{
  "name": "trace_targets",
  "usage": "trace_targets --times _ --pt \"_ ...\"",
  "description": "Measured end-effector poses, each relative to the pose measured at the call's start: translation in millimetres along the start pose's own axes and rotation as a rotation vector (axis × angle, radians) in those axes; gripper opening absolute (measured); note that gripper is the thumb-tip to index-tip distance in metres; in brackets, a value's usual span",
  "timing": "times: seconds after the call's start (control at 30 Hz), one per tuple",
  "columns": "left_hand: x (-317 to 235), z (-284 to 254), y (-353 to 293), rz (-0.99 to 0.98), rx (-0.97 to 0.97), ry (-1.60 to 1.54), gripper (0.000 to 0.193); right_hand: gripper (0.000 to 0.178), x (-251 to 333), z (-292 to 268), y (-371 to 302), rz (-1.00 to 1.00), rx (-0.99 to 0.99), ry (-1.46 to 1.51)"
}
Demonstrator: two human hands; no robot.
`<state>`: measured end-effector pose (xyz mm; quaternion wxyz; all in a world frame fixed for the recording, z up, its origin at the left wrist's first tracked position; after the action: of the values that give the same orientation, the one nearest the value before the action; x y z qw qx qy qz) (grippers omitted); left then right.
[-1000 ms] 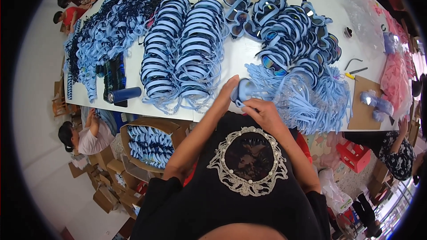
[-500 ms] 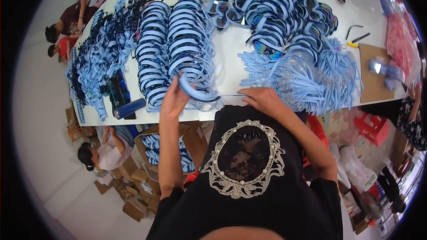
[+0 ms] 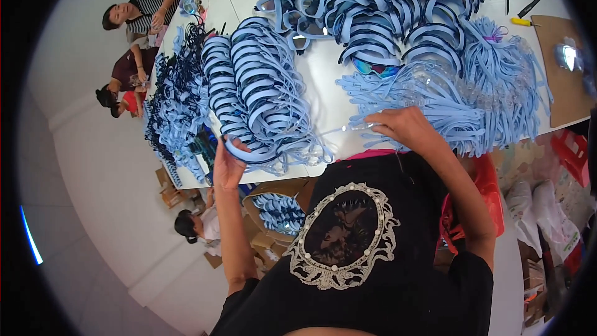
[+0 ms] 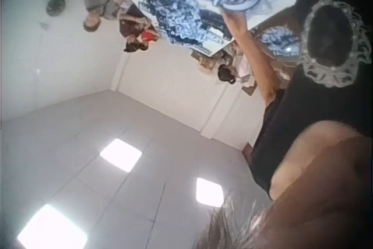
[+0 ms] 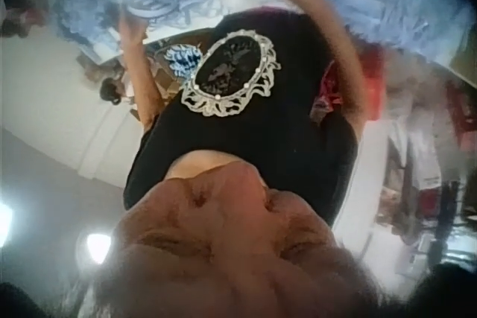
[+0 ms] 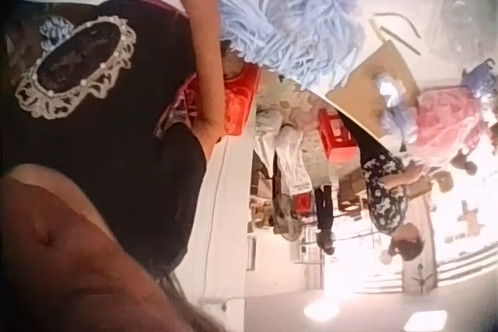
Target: The person assembles small blue plastic bands, white fringe material, and plastic components by hand into toy parts or headbands.
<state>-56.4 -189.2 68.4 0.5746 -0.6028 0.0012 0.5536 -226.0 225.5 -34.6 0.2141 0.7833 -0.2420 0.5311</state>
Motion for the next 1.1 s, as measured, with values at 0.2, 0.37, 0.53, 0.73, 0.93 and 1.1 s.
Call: trace_targets --times 0.2,0.37,0.53,0.73,0.93,1.1 --pt "123.5 58.5 56.8 -0.297 -0.028 0.016 0.034 0.018 -23.5 -111.9 0.3 0.379 -0.320 0.173" --pt "203.2 125.8 114.3 -0.341 0.127 0.017 0.037 0.019 -47.5 -184.8 -15.0 0.548 -0.352 -0.546" --pt "135.6 148.2 116.9 0.015 -0.016 0.895 0.033 0.021 -7.6 -177.1 14.1 0.086 -0.552 -0.729" --pt "13.0 202.4 170.6 1.176 0.338 2.071 0.025 0.021 -19.2 -68.2 66.3 0.210 -0.424 0.225" --pt "-0.5 177.4 225.8 1.161 0.499 2.454 0.027 0.017 -26.1 40.0 127.9 0.135 -0.238 0.370" --pt "-7.1 159.5 221.4 1.135 0.444 2.519 0.023 0.024 -57.5 109.9 188.7 0.197 -0.227 0.301"
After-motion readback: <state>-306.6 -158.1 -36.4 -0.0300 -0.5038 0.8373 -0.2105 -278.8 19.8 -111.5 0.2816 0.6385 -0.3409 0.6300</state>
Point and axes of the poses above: each hand's wrist, its own y-axis towards the middle knuckle, its own z-axis out of the palm, x = y × z, the point moved 6 cm from there along y, towards the middle knuckle, and after that the axes turned 6 degrees about y, right-handed, at the moved point
